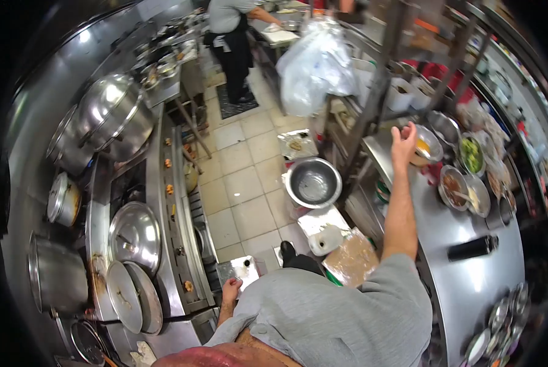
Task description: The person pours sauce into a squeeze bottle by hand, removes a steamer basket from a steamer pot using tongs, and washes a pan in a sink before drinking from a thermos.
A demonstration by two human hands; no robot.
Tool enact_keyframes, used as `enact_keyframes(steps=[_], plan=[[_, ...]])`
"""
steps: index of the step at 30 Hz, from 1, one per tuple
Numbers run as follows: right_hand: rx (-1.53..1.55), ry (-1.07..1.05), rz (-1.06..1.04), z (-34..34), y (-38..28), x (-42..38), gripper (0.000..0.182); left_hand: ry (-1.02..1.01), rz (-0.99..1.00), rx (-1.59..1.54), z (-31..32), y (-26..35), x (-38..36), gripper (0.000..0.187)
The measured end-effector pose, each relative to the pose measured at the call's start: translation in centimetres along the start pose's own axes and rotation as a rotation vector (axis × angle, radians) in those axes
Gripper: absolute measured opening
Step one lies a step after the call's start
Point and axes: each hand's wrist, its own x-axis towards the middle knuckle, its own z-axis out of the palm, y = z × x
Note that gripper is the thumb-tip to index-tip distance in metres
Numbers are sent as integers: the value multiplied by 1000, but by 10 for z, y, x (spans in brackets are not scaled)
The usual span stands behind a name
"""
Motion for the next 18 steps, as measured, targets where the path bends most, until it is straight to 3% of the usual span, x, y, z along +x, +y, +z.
enact_keyframes(steps=[1,2,5,7,8,10,12,13,15,18], plan=[[-152,-57,-22,19,1,17,51,7,41,-8,-2,8,12,52],[-46,-81,-27,41,13,34,55,18,79,-18,-7,17,23,51],[-180,-147,9,81,60,84,86,35,81,-53,-17,57,51,53],[-232,-131,40,97,81,101,90,53,129,-67,-22,78,74,53],[-76,-208,112,105,108,110,93,84,122,-87,-25,93,83,53],[210,-431,267,112,102,105,88,73,172,6,-32,135,98,53],[114,-260,197,129,132,102,72,97,200,-38,-30,161,116,54],[119,-263,191,133,122,99,72,38,223,-24,-32,178,122,55],[-144,-242,243,134,104,88,55,-21,297,35,-27,196,141,55],[-161,-229,178,147,72,67,41,-69,324,123,-25,240,150,54]])
